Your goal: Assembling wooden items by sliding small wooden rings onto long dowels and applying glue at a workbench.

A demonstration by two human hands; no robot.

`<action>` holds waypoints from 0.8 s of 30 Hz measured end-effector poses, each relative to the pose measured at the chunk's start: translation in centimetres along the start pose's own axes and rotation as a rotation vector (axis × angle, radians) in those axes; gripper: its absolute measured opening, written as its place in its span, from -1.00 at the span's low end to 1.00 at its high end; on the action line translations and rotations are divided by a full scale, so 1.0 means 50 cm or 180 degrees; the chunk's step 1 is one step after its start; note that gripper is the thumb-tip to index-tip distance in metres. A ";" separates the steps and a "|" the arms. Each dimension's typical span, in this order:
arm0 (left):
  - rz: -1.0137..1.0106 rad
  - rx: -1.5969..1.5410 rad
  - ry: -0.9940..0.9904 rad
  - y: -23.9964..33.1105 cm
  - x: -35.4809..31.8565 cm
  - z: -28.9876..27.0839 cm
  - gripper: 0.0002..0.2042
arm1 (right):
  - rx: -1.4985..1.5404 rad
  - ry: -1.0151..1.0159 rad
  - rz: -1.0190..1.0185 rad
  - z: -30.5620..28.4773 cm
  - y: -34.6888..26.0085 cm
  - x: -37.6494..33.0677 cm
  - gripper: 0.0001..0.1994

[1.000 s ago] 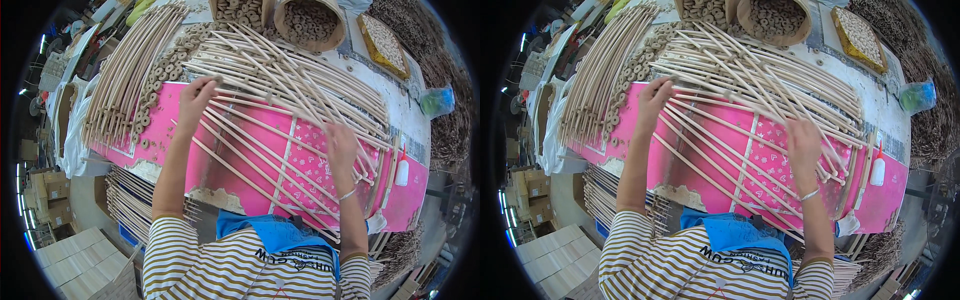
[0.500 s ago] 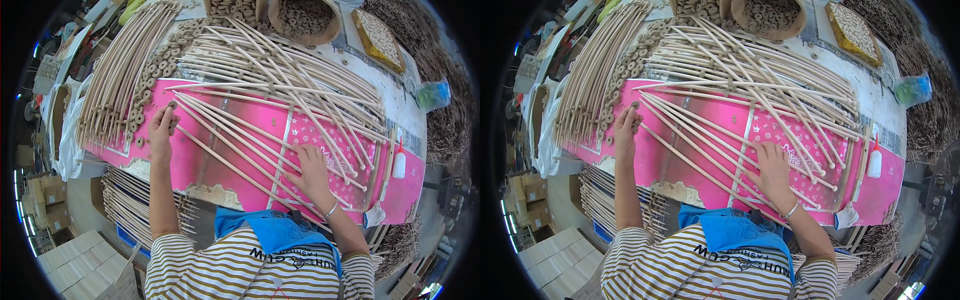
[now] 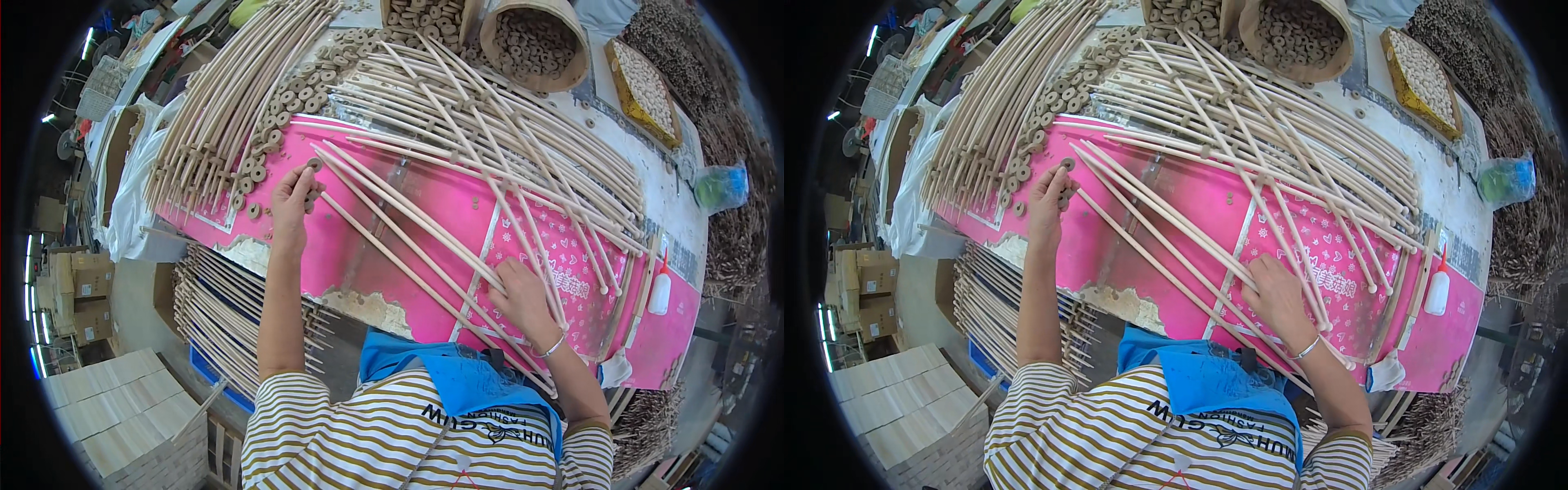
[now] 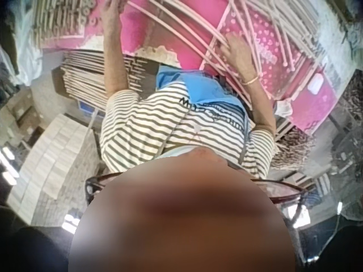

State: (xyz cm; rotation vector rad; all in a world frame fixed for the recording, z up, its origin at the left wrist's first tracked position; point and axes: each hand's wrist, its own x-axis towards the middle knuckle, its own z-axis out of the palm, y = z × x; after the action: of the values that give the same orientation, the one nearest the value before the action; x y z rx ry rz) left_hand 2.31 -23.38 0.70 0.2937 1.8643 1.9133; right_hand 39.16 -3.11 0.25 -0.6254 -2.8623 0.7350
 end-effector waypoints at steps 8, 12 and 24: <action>-0.0016 0.0014 0.0001 0.012 0.003 -0.003 -0.79 | 0.2585 -0.0797 0.1491 -0.188 0.104 0.070 -0.72; 0.0049 0.0173 0.0064 0.024 0.009 0.021 -0.78 | 0.2986 -0.0855 0.1375 -0.178 0.050 0.035 -0.73; 0.0315 -0.0569 0.0172 0.019 0.104 0.107 -0.82 | 0.3076 -0.0841 0.1607 -0.183 0.001 -0.058 -0.69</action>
State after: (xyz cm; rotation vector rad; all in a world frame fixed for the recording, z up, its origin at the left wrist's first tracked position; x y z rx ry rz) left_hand 0.03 -16.25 1.18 0.2838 1.7259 2.1581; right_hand 43.77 -0.35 8.18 -1.1003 -2.0758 2.1772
